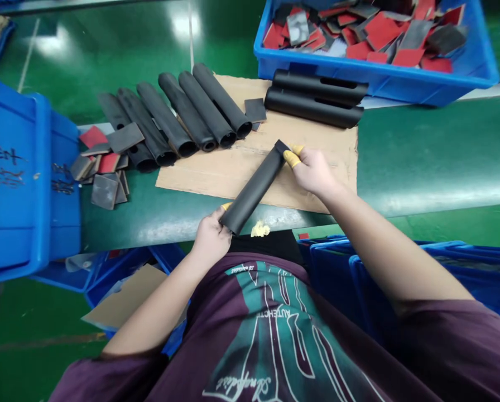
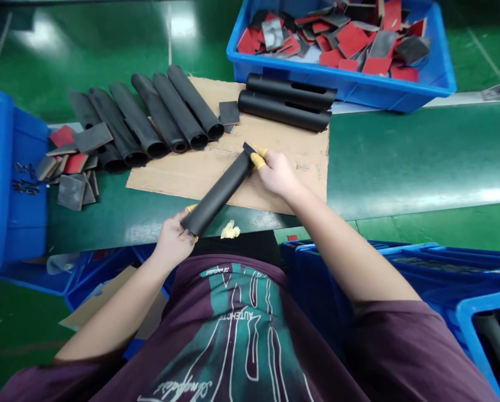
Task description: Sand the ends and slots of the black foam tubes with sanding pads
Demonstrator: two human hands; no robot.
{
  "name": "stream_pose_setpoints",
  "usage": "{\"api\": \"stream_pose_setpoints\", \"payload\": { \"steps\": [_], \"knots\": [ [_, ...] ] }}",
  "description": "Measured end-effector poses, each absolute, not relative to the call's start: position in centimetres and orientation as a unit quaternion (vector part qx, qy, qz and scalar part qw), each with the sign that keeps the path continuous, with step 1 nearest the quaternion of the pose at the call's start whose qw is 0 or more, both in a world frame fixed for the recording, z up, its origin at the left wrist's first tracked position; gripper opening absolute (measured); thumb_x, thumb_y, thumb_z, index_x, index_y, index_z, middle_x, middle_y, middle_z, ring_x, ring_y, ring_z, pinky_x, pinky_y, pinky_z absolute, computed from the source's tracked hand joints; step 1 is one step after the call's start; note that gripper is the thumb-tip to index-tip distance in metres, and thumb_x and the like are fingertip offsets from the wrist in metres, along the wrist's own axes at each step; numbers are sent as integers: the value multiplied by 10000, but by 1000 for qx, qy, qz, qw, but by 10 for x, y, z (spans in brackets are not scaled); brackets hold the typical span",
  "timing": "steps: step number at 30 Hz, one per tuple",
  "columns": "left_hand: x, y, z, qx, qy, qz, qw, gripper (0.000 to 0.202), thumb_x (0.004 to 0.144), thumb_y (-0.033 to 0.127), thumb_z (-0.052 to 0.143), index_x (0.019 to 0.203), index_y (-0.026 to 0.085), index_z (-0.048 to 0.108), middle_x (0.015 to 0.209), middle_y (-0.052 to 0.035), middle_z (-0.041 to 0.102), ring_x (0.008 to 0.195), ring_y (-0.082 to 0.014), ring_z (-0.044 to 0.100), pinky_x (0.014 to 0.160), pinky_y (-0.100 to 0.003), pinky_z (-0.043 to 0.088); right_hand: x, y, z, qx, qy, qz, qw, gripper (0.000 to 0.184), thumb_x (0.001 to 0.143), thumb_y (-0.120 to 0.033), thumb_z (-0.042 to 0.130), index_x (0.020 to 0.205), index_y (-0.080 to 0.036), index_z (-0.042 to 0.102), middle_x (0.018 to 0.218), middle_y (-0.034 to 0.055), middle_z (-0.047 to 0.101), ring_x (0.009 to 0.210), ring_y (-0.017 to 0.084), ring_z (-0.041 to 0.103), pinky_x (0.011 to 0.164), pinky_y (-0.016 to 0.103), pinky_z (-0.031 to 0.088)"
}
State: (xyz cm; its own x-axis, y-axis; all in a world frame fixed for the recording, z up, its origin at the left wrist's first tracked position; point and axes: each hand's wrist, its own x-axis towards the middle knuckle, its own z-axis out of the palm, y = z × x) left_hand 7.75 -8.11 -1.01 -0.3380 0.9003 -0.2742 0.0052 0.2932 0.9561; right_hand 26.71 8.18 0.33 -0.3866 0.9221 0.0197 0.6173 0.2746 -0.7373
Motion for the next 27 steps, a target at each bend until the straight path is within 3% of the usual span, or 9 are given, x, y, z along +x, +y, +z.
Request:
{"api": "stream_pose_setpoints", "payload": {
  "steps": [4,8,11,15,17,20,22,24,27],
  "knots": [
    [78,-79,-3,352,661,479,458,337,460,18,515,703,205,655,640,27,629,677,-166,610,693,-250,505,253,49,12,-492,-769,344,218,457,989,-261,387,1333,-198,681,1105,90,784,1050,264,723,1006,455,545],
    [81,-75,9,332,639,491,490,292,464,53,505,659,203,662,620,17,636,654,-162,587,677,-251,513,241,-14,26,-352,-871,339,42,454,970,-370,454,1251,-162,743,828,127,786,695,279,720,715,435,603],
    [81,-72,14,292,648,498,498,284,443,65,491,627,185,671,579,24,628,592,-134,551,579,-214,453,253,26,22,-441,-831,326,92,447,982,-343,458,1343,-208,684,1108,129,781,791,276,728,779,452,602],
    [84,-71,12,217,654,528,496,273,429,77,496,619,159,673,570,24,627,539,-101,510,497,-188,376,260,75,17,-562,-745,308,184,446,1001,-277,420,1341,-134,670,1133,136,766,954,292,725,907,456,576],
    [86,-72,7,179,651,548,495,266,431,74,519,635,160,665,542,39,593,495,-87,474,467,-186,353,250,50,23,-508,-789,304,166,451,984,-285,448,1361,-166,665,1162,125,764,909,275,732,873,431,588],
    [88,-74,1,158,624,560,522,154,469,90,594,594,180,605,507,55,544,477,-83,466,465,-186,369,237,0,33,-366,-878,304,45,460,975,-396,486,1361,-235,679,924,94,800,710,253,720,703,390,594],
    [88,-73,-1,133,610,573,531,123,478,119,624,550,193,557,514,51,553,491,-83,489,482,-182,394,238,0,33,-377,-878,295,17,466,992,-410,455,1387,-265,657,916,86,801,727,265,723,689,400,589],
    [88,-71,-2,99,612,586,522,126,467,137,631,535,199,544,517,45,570,491,-78,501,481,-174,401,247,27,26,-470,-835,280,66,469,1009,-378,415,1411,-272,632,1010,91,796,861,291,732,784,439,592],
    [91,-68,-2,77,626,581,515,119,484,140,621,522,201,528,460,56,518,448,-76,488,443,-167,373,256,57,17,-570,-761,265,159,487,1001,-338,389,1367,-167,660,1096,138,774,994,322,717,894,489,574]
  ]
}}
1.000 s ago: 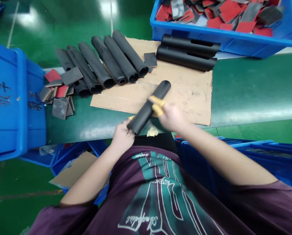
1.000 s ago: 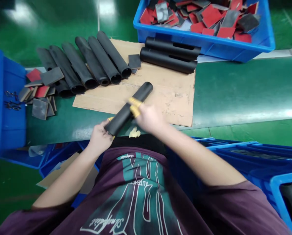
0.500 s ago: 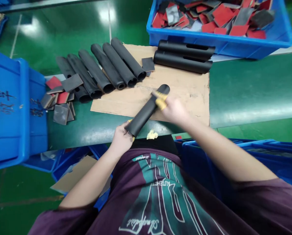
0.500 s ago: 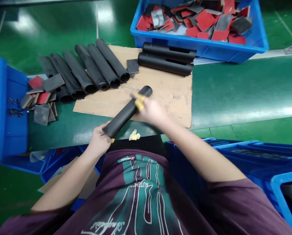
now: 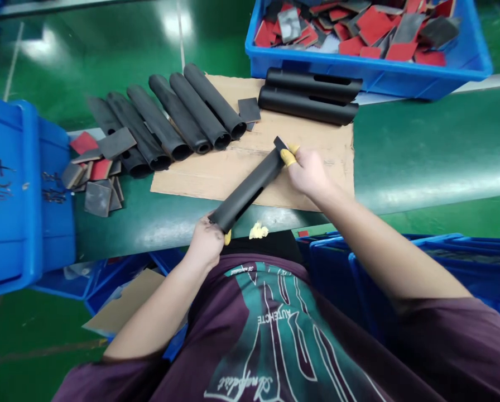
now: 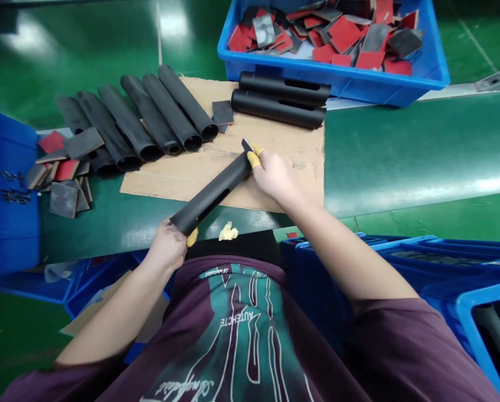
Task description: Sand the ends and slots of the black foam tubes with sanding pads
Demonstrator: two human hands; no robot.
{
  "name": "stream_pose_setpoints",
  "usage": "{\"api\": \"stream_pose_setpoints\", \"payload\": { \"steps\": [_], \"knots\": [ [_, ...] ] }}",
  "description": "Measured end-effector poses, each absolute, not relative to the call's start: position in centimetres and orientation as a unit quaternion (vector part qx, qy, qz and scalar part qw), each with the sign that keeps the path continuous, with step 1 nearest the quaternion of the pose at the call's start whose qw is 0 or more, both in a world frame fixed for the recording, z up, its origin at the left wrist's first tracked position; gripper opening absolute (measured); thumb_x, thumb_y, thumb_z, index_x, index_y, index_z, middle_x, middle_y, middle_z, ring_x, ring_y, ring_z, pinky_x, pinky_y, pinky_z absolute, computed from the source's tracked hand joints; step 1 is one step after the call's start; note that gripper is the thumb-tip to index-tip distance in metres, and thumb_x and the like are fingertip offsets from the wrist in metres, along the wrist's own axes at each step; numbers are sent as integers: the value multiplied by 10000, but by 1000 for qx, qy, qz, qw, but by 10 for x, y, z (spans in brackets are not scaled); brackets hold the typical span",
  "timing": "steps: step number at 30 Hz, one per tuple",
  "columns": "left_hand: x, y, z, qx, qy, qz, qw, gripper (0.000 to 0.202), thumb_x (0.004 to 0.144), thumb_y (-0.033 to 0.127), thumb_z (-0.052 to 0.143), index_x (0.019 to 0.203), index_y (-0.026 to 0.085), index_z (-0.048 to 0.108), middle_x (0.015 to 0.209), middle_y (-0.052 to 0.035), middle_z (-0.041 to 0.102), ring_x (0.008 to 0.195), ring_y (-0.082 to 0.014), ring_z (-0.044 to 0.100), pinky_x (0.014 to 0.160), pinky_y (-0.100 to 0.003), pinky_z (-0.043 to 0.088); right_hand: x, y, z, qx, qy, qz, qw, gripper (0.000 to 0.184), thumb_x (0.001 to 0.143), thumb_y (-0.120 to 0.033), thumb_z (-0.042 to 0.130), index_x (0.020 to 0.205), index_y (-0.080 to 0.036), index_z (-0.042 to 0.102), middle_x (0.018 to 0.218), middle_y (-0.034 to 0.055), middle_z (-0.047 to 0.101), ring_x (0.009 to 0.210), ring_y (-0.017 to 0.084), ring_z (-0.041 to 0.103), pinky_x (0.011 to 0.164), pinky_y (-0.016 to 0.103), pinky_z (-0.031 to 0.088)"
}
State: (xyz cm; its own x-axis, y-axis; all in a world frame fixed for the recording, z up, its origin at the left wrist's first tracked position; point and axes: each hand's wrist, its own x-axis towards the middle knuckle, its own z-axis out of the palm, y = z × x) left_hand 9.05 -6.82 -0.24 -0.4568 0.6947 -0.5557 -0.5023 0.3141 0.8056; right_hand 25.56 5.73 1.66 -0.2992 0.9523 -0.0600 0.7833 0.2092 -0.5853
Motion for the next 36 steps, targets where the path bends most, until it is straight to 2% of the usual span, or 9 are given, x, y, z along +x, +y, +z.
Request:
{"api": "stream_pose_setpoints", "payload": {
  "steps": [2,7,12,14,19,23,26,32,36],
  "knots": [
    [93,-69,-4,61,632,581,509,162,509,138,633,511,206,487,423,76,461,402,-68,455,418,-166,357,249,43,19,-549,-770,276,172,511,989,-323,381,1395,-142,632,1106,154,769,969,318,721,894,498,576],
    [98,-75,-3,75,615,576,534,172,601,150,682,590,193,516,452,71,490,370,-48,404,395,-157,327,237,11,28,-452,-841,294,50,494,953,-476,493,1302,-203,712,886,144,781,701,298,705,690,467,589],
    [102,-75,11,64,599,564,565,231,639,126,619,533,206,430,365,94,344,313,-32,275,354,-151,184,250,66,23,-585,-756,244,162,452,973,-314,448,1321,-151,687,1029,143,775,930,316,724,831,469,582],
    [105,-72,17,44,595,560,575,203,622,115,607,556,207,439,378,95,363,316,-36,293,357,-156,199,238,43,31,-553,-775,257,163,484,978,-302,438,1392,-149,637,1066,144,774,937,301,730,845,453,585],
    [106,-72,19,-25,607,554,570,141,592,97,584,643,198,499,468,62,525,390,-74,468,400,-175,328,213,-25,45,-427,-856,290,14,471,965,-422,504,1361,-232,675,884,118,790,732,288,727,687,426,581],
    [103,-77,18,-2,581,552,598,224,596,73,582,614,214,408,389,116,366,306,-24,264,367,-161,163,243,46,23,-552,-778,267,134,435,983,-350,474,1339,-200,677,1045,118,783,902,294,730,833,456,583],
    [102,-78,20,2,564,550,616,212,587,58,567,613,209,420,390,112,373,304,-17,248,369,-157,170,254,75,14,-595,-732,269,196,414,976,-285,445,1258,-134,708,1074,133,773,1010,313,716,913,486,568],
    [94,-73,19,1,589,537,604,169,641,98,588,607,200,458,376,95,382,294,-21,251,351,-149,151,226,7,20,-476,-814,307,125,497,958,-449,517,1382,-228,651,1031,130,779,902,327,735,856,519,591],
    [88,-70,16,21,590,537,603,191,595,103,614,590,202,450,363,103,386,297,-17,238,344,-141,145,250,58,12,-599,-734,271,169,410,981,-374,448,1221,-179,717,1044,143,761,978,338,711,876,515,565]
  ]
}}
